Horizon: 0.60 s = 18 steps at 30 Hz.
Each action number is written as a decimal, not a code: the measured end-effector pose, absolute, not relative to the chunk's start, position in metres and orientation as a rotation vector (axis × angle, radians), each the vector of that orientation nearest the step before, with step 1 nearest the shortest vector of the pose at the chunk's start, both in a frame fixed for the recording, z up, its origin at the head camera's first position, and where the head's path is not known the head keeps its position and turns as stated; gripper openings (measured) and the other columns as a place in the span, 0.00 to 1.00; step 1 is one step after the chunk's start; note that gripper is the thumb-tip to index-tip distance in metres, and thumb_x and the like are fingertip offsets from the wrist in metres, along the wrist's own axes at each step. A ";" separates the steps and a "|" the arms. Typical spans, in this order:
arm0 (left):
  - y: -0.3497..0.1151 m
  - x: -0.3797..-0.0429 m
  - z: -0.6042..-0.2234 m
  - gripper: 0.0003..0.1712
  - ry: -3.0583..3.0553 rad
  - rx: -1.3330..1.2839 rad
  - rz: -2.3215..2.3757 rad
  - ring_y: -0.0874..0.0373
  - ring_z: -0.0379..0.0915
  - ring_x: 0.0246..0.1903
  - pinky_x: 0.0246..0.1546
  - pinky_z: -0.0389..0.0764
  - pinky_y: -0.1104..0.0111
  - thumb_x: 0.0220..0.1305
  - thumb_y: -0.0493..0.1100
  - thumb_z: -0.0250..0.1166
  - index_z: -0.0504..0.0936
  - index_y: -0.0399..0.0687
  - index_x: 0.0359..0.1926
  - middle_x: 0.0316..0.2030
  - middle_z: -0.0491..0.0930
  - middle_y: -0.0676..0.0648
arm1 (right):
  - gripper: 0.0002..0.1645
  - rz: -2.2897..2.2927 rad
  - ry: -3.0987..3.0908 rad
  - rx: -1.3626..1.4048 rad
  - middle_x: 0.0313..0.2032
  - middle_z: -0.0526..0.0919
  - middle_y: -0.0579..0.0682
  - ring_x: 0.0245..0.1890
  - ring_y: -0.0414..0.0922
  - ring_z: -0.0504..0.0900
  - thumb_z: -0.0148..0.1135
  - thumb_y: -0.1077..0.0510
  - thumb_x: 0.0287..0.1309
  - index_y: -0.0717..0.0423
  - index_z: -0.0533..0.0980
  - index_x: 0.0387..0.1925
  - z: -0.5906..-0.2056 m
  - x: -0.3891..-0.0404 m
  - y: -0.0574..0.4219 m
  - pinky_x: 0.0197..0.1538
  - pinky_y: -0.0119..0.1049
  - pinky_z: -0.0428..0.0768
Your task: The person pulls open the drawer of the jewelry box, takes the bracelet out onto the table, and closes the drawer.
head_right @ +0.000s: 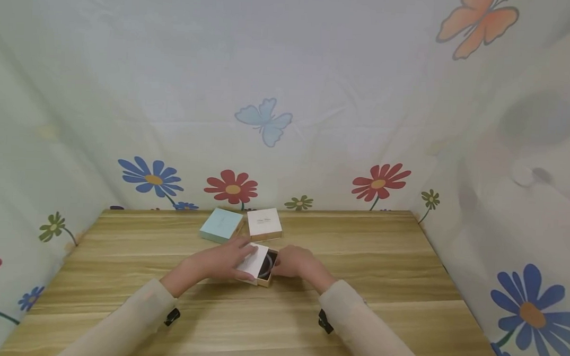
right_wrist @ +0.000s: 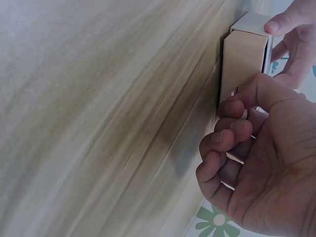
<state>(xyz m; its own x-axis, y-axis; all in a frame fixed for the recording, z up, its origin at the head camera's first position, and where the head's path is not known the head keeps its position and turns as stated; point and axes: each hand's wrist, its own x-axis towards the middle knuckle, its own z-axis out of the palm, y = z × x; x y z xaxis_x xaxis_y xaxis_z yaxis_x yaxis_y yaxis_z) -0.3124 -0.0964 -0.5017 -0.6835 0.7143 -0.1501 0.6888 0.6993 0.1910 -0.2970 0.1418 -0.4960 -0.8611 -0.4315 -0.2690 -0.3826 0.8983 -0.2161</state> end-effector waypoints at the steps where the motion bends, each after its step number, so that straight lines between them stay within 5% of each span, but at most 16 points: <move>1: -0.096 -0.312 -0.502 0.52 2.696 1.127 0.176 0.42 0.56 0.72 0.68 0.67 0.51 0.61 0.75 0.62 0.66 0.47 0.74 0.74 0.59 0.37 | 0.19 -0.226 2.752 -0.603 0.18 0.72 0.41 0.21 0.39 0.66 0.64 0.47 0.62 0.45 0.77 0.16 -0.496 -0.297 0.143 0.27 0.35 0.66; 10: -0.097 -0.316 -0.503 0.53 2.704 1.130 0.182 0.43 0.56 0.72 0.68 0.66 0.52 0.60 0.76 0.62 0.66 0.48 0.74 0.74 0.59 0.38 | 0.15 -0.256 2.726 -0.607 0.22 0.77 0.41 0.23 0.39 0.68 0.64 0.47 0.63 0.45 0.83 0.22 -0.497 -0.299 0.152 0.30 0.36 0.70; 18: -0.099 -0.317 -0.509 0.54 2.708 1.136 0.188 0.44 0.56 0.72 0.68 0.67 0.53 0.58 0.78 0.60 0.66 0.50 0.75 0.74 0.59 0.39 | 0.18 -0.270 2.687 -0.605 0.17 0.70 0.40 0.20 0.38 0.65 0.63 0.48 0.66 0.49 0.82 0.21 -0.498 -0.296 0.160 0.28 0.35 0.65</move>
